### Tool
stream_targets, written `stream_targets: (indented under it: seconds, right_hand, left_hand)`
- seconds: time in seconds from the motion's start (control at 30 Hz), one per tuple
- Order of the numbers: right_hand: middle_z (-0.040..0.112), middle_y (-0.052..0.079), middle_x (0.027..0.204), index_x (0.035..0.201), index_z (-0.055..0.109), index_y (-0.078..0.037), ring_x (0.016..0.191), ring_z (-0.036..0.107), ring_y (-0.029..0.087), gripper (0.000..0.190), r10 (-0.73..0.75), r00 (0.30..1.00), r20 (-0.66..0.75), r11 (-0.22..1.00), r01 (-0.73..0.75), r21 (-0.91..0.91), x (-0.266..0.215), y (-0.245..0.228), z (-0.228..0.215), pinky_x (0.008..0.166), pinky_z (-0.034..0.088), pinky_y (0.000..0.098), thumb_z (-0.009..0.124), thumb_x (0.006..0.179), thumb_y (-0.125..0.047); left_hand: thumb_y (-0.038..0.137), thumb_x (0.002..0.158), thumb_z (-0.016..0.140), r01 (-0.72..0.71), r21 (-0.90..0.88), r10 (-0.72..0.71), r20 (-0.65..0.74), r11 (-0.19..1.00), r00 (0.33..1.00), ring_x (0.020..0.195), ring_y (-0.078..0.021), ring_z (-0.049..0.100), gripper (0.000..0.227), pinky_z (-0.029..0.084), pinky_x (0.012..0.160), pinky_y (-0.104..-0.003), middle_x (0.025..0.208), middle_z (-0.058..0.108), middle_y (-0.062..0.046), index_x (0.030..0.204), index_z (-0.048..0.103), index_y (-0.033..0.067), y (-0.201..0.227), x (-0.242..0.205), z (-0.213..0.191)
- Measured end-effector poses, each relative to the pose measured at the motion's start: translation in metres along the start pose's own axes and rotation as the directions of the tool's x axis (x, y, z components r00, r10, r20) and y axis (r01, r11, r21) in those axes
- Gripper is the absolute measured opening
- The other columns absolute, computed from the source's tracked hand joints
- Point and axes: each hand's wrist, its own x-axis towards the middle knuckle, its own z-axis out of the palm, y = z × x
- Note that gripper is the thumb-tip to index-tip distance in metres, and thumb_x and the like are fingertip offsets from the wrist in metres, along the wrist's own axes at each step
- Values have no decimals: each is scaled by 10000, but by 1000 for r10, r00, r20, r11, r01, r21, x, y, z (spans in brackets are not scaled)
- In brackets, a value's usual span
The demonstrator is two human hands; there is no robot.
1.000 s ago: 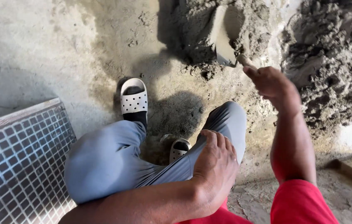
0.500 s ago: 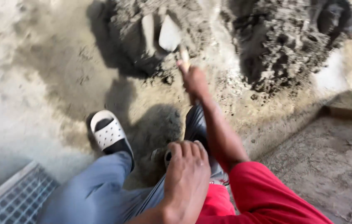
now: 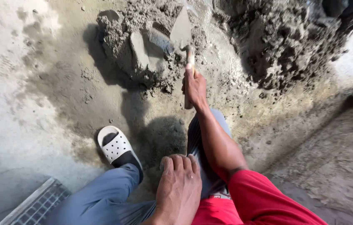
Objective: Mix a pile of wet mortar on the ground using a hand trowel
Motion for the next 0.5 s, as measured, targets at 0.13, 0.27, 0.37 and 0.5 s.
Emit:
stream_targets:
  seconds: [0.13, 0.27, 0.37, 0.5]
  right_hand:
    - [603, 87, 832, 1106, 546, -52, 626, 608, 177, 386, 48, 998, 27, 997, -50, 53, -3, -15, -1, 499, 573, 329, 578, 976, -414]
    - [653, 113, 881, 1561, 344, -82, 611, 592, 174, 586, 178, 958, 223, 962, -217, 168, -16, -41, -4, 466, 530, 302, 556, 1027, -199]
    - [633, 53, 795, 1445, 491, -55, 595, 579, 135, 478, 161, 952, 262, 955, -217, 200, -5, -26, 3, 481, 512, 276, 580, 1013, -239]
    - [593, 49, 727, 1421, 468, 9, 534, 575, 138, 536, 187, 939, 287, 948, -250, 199, -8, -34, 20, 422, 504, 268, 625, 985, -259]
  left_hand:
    - [263, 897, 520, 34, 28, -31, -116, 999, 993, 893, -373, 616, 486, 431, 860, -508, 1034, 688, -293, 1236, 606, -75, -3, 4, 7]
    - [253, 902, 509, 46, 85, -39, -80, 995, 996, 943, -391, 630, 470, 444, 891, -531, 1049, 697, -275, 1244, 621, -49, 1, 7, 18]
    - [230, 919, 505, -17, 86, 23, -70, 996, 997, 858, -342, 612, 344, 436, 849, -502, 946, 696, -239, 1109, 649, -19, -1, 16, -4]
    - [242, 906, 547, -22, 15, 23, -77, 1000, 997, 879, -349, 612, 359, 431, 896, -516, 1011, 696, -254, 1117, 672, -21, -1, 20, 14]
